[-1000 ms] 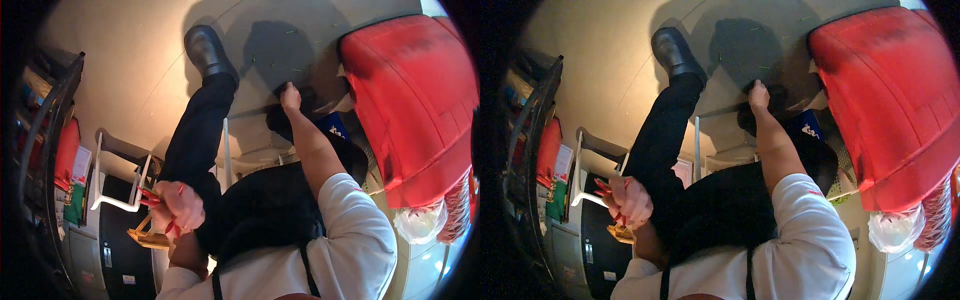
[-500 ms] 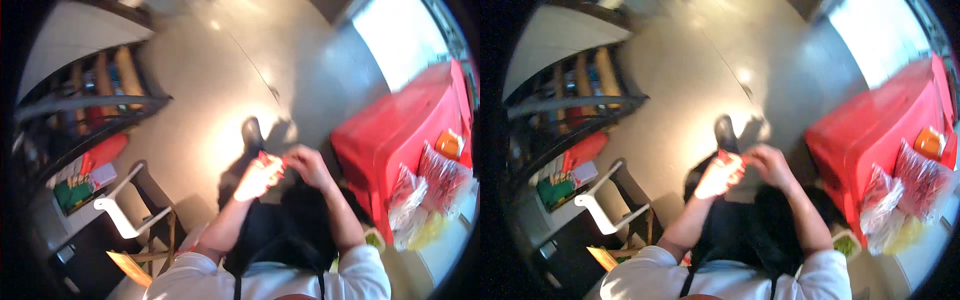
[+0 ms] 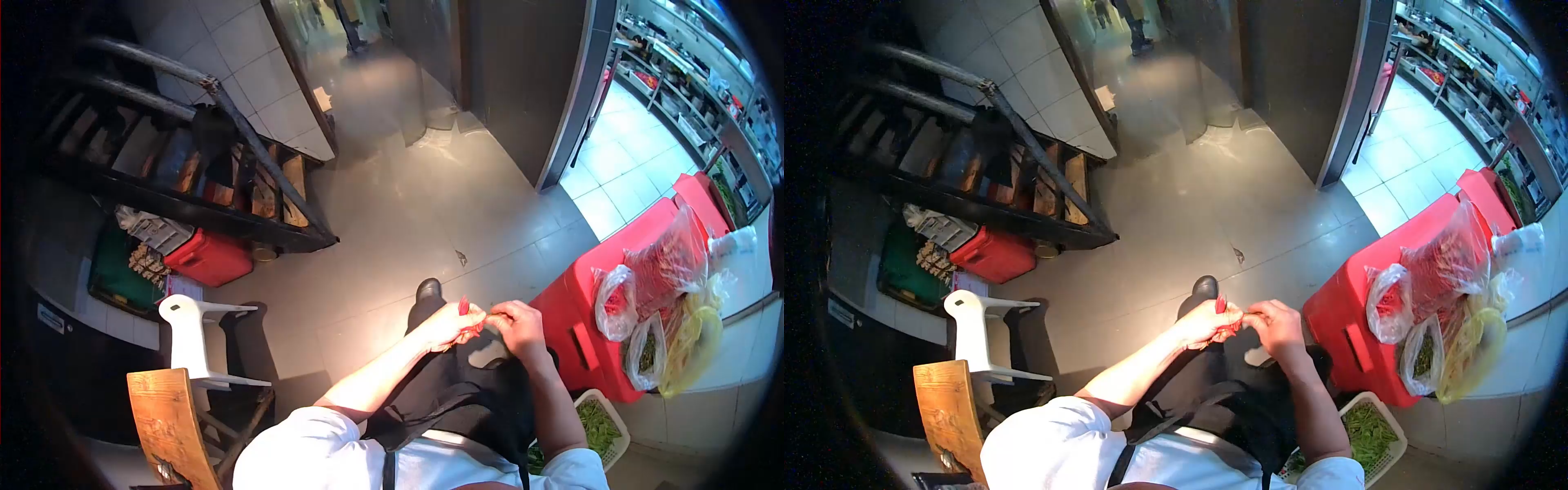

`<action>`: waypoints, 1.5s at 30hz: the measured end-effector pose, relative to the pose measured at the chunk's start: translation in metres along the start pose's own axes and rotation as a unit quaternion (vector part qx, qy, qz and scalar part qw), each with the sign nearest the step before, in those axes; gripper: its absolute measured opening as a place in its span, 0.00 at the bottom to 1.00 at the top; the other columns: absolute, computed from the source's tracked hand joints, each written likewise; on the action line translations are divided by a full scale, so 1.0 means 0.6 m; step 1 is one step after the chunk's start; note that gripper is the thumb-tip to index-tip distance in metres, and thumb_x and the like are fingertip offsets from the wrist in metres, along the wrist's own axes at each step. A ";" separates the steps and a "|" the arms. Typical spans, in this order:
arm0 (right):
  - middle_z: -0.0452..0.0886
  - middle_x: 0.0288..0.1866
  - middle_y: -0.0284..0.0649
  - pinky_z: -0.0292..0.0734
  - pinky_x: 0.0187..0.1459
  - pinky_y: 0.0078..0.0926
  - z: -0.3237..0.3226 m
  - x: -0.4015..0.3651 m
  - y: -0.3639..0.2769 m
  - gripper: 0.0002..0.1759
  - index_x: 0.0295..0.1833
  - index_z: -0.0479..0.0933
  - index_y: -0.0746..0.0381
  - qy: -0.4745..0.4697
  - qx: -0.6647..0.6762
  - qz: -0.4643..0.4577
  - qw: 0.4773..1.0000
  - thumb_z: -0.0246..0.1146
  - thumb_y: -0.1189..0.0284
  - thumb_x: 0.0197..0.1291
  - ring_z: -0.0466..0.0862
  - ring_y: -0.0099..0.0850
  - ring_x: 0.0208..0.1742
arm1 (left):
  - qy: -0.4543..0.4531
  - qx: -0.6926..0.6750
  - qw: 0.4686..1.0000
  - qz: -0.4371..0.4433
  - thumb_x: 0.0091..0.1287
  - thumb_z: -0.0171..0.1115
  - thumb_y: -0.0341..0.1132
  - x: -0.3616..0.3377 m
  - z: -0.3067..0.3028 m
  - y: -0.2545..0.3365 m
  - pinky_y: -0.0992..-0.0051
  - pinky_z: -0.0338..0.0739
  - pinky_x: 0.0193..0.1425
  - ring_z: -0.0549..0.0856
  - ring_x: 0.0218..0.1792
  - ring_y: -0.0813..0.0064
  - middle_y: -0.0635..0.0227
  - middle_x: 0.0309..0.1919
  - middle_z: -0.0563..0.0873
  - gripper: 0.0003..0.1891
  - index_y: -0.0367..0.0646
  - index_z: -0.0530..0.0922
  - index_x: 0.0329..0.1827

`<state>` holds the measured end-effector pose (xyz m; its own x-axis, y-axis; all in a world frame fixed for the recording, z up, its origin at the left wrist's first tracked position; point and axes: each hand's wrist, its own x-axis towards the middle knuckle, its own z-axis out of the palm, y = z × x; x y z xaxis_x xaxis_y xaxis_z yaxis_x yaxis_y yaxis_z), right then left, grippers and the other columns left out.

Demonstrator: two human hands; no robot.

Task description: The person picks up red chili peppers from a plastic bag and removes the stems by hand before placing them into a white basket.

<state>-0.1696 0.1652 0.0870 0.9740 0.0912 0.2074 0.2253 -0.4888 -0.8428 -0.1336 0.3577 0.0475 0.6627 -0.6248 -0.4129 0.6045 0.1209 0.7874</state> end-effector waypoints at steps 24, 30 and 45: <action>0.73 0.21 0.28 0.61 0.26 0.18 -0.044 -0.103 0.027 0.10 0.28 0.79 0.64 -0.016 0.334 0.156 0.929 0.60 0.74 0.63 0.68 0.17 0.23 | -0.064 0.211 0.975 0.019 0.68 0.64 0.47 -0.033 0.106 0.022 0.82 0.67 0.25 0.74 0.22 0.86 0.74 0.26 0.81 0.15 0.44 0.81 0.38; 0.69 0.22 0.30 0.60 0.27 0.22 -0.059 -0.138 0.055 0.13 0.30 0.74 0.61 0.037 0.463 0.128 0.876 0.54 0.68 0.68 0.66 0.20 0.23 | -0.066 0.163 0.984 -0.032 0.67 0.66 0.44 -0.024 0.157 0.046 0.83 0.65 0.22 0.72 0.20 0.86 0.72 0.24 0.79 0.15 0.40 0.79 0.37; 0.73 0.19 0.39 0.69 0.30 0.32 -0.360 -0.251 0.076 0.15 0.29 0.72 0.67 0.589 -0.278 0.125 0.748 0.58 0.70 0.67 0.71 0.33 0.23 | -0.071 -0.075 0.994 -0.032 0.71 0.62 0.41 -0.007 0.135 -0.022 0.84 0.62 0.19 0.72 0.19 0.83 0.70 0.28 0.78 0.14 0.37 0.76 0.44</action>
<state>-0.3111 -0.0579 0.1246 0.2129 -0.7313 0.6479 -0.3250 -0.6784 -0.6589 -0.1802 0.2964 0.0758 0.5582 -0.7359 -0.3833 0.7095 0.1838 0.6804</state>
